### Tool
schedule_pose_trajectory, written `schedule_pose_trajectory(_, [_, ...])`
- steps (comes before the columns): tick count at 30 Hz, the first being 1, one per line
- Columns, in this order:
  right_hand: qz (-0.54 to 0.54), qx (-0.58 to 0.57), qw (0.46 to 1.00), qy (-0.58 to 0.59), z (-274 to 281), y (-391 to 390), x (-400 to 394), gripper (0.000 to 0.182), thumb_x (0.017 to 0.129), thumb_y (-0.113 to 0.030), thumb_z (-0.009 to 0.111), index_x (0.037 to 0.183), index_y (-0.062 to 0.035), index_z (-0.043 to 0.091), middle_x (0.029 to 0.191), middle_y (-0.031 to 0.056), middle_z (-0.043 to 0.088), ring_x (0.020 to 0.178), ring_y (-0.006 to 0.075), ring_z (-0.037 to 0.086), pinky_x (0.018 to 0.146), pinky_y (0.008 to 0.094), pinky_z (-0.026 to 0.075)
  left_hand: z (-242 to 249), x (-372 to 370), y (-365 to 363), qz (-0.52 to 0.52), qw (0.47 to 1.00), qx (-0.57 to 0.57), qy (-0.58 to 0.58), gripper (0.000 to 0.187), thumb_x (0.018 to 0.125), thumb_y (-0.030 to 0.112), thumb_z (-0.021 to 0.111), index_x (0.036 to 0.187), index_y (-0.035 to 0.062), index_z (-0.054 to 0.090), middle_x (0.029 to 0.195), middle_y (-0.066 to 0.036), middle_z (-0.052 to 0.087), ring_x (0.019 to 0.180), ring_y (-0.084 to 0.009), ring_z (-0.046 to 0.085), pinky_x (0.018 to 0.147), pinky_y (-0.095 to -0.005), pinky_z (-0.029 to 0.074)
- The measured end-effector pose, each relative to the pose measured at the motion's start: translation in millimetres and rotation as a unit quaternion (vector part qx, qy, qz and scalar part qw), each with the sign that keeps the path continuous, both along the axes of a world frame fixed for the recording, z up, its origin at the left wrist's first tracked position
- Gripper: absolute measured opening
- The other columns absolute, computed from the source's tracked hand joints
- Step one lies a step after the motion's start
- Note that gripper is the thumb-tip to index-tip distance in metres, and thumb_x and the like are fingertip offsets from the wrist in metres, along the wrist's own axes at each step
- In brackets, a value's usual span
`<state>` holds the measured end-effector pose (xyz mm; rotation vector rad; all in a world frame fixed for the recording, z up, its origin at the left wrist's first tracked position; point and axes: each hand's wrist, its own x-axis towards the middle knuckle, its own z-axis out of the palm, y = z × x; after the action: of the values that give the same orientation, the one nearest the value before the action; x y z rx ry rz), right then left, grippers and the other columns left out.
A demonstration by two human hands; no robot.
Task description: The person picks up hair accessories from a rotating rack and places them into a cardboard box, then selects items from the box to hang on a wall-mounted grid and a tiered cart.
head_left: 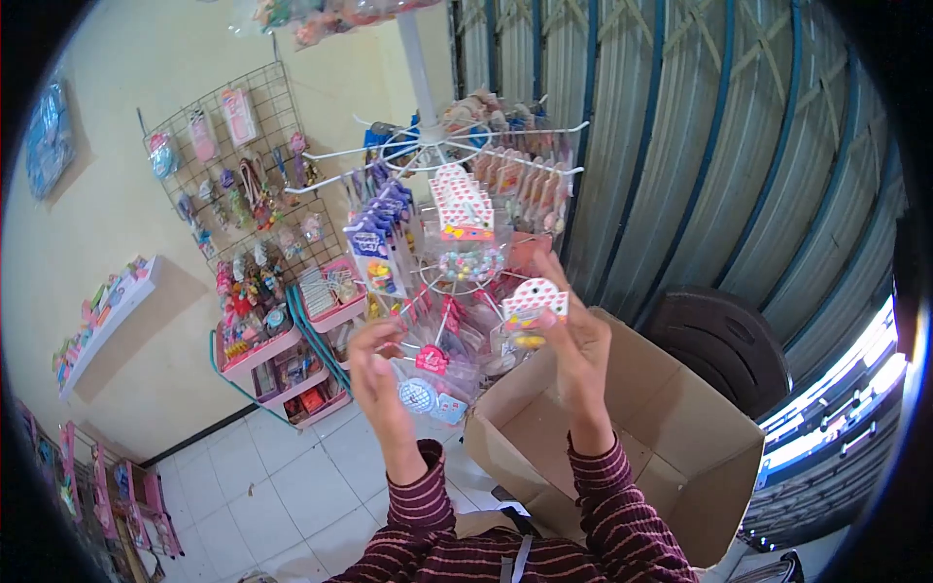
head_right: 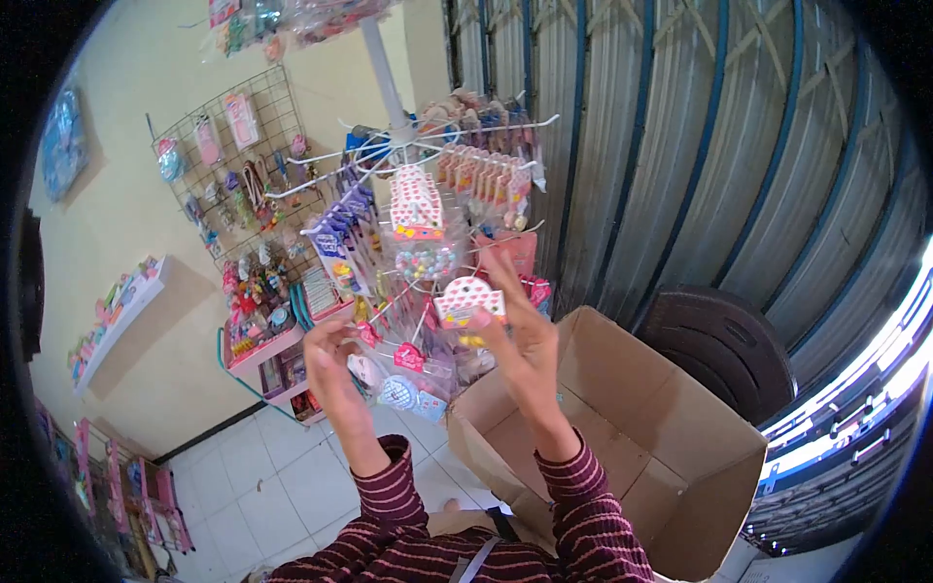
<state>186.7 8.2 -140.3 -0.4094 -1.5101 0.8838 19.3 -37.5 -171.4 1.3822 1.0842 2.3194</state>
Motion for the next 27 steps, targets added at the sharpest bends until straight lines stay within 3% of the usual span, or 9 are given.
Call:
schedule_pose_trajectory(7, [-0.058, 0.001, 0.996, 0.073, 33.4, 5.0, 37.4, 0.022, 0.079, -0.010, 0.050, 0.097, 0.0015, 0.056, 0.122, 0.0141, 0.037, 0.122, 0.0248, 0.019, 0.097, 0.0368, 0.014, 34.0, -1.7, 2.5, 0.015, 0.997, 0.069, -0.036, 0.030, 0.081, 0.029, 0.044, 0.093, 0.0024, 0.046, 0.096, -0.008, 0.048, 0.081, -0.0127, 0.045, 0.068, -0.0232, 0.034])
schedule_pose_trajectory(10, [-0.079, 0.063, 0.994, 0.043, 63.4, 14.5, 49.5, 0.022, 0.080, -0.011, 0.049, 0.096, 0.0021, 0.056, 0.121, 0.0158, 0.037, 0.122, 0.0248, 0.018, 0.096, 0.0371, 0.014, 96.5, 7.5, -4.8, 0.019, 0.983, 0.178, 0.032, 0.027, 0.079, 0.021, 0.048, 0.096, 0.0017, 0.045, 0.098, -0.008, 0.047, 0.083, -0.0134, 0.045, 0.068, -0.0236, 0.034])
schedule_pose_trajectory(14, [-0.077, 0.101, 0.991, 0.034, 108.5, 15.7, 57.4, 0.026, 0.080, -0.009, 0.048, 0.102, 0.0042, 0.052, 0.120, 0.0164, 0.039, 0.121, 0.0243, 0.019, 0.096, 0.0352, 0.016, 207.1, 20.2, 7.1, 0.216, 0.899, 0.360, 0.121, 0.028, 0.074, 0.009, 0.055, 0.099, 0.0016, 0.044, 0.098, -0.007, 0.047, 0.084, -0.0142, 0.045, 0.069, -0.0266, 0.036])
schedule_pose_trajectory(17, [-0.071, 0.115, 0.990, 0.024, 135.3, 22.0, 57.9, 0.029, 0.080, -0.008, 0.048, 0.105, 0.0061, 0.048, 0.119, 0.0154, 0.040, 0.118, 0.0208, 0.024, 0.095, 0.0318, 0.019, 303.8, 12.3, 47.3, 0.380, 0.747, 0.460, 0.292, 0.023, 0.074, 0.013, 0.058, 0.094, 0.0061, 0.052, 0.089, -0.004, 0.054, 0.082, -0.0105, 0.050, 0.068, -0.0226, 0.039])
schedule_pose_trajectory(19, [-0.052, 0.084, 0.994, 0.036, 151.8, 22.6, 54.8, 0.028, 0.081, -0.011, 0.048, 0.101, 0.0073, 0.051, 0.102, 0.0094, 0.053, 0.097, 0.0104, 0.044, 0.086, 0.0233, 0.031, 335.7, 10.6, 52.9, 0.445, 0.750, 0.214, 0.439, 0.057, 0.081, 0.048, 0.035, 0.125, 0.0131, 0.028, 0.120, -0.013, 0.040, 0.118, -0.0307, 0.026, 0.099, -0.0402, 0.009])
schedule_pose_trajectory(20, [-0.052, 0.084, 0.994, 0.040, 160.9, 22.6, 53.7, 0.028, 0.081, -0.011, 0.048, 0.101, 0.0073, 0.051, 0.102, 0.0094, 0.053, 0.097, 0.0104, 0.044, 0.086, 0.0233, 0.031, 342.7, 5.9, 60.1, 0.444, 0.748, 0.216, 0.442, 0.057, 0.081, 0.048, 0.035, 0.125, 0.0131, 0.028, 0.120, -0.013, 0.040, 0.118, -0.0307, 0.026, 0.099, -0.0402, 0.009])
schedule_pose_trajectory(22, [-0.040, 0.111, 0.993, 0.015, 180.3, 26.0, 53.8, 0.026, 0.081, -0.016, 0.047, 0.094, 0.0056, 0.055, 0.085, 0.0022, 0.056, 0.077, 0.0038, 0.046, 0.071, 0.0187, 0.036, 348.6, -5.3, 74.9, 0.257, 0.836, 0.212, 0.436, 0.014, 0.072, 0.014, 0.060, 0.082, 0.0049, 0.057, 0.074, -0.003, 0.057, 0.067, -0.0088, 0.053, 0.057, -0.0196, 0.039])
schedule_pose_trajectory(23, [-0.078, 0.129, 0.988, 0.017, 186.9, 34.5, 52.9, 0.026, 0.081, -0.021, 0.049, 0.087, 0.0033, 0.057, 0.078, 0.0002, 0.056, 0.071, 0.0031, 0.045, 0.062, 0.0181, 0.034, 348.8, -10.1, 77.7, 0.256, 0.834, 0.216, 0.438, 0.014, 0.072, 0.014, 0.060, 0.082, 0.0049, 0.057, 0.074, -0.003, 0.057, 0.067, -0.0088, 0.053, 0.057, -0.0196, 0.039])
schedule_pose_trajectory(27, [-0.076, 0.146, 0.986, 0.010, 212.1, 55.3, 53.3, 0.028, 0.078, -0.026, 0.052, 0.080, 0.0012, 0.059, 0.072, 0.0009, 0.055, 0.067, 0.0042, 0.046, 0.059, 0.0180, 0.034, 339.9, -34.9, 69.7, 0.246, 0.837, 0.249, 0.420, 0.015, 0.075, 0.016, 0.058, 0.079, 0.0019, 0.059, 0.065, -0.002, 0.057, 0.059, -0.0079, 0.054, 0.052, -0.0185, 0.039])
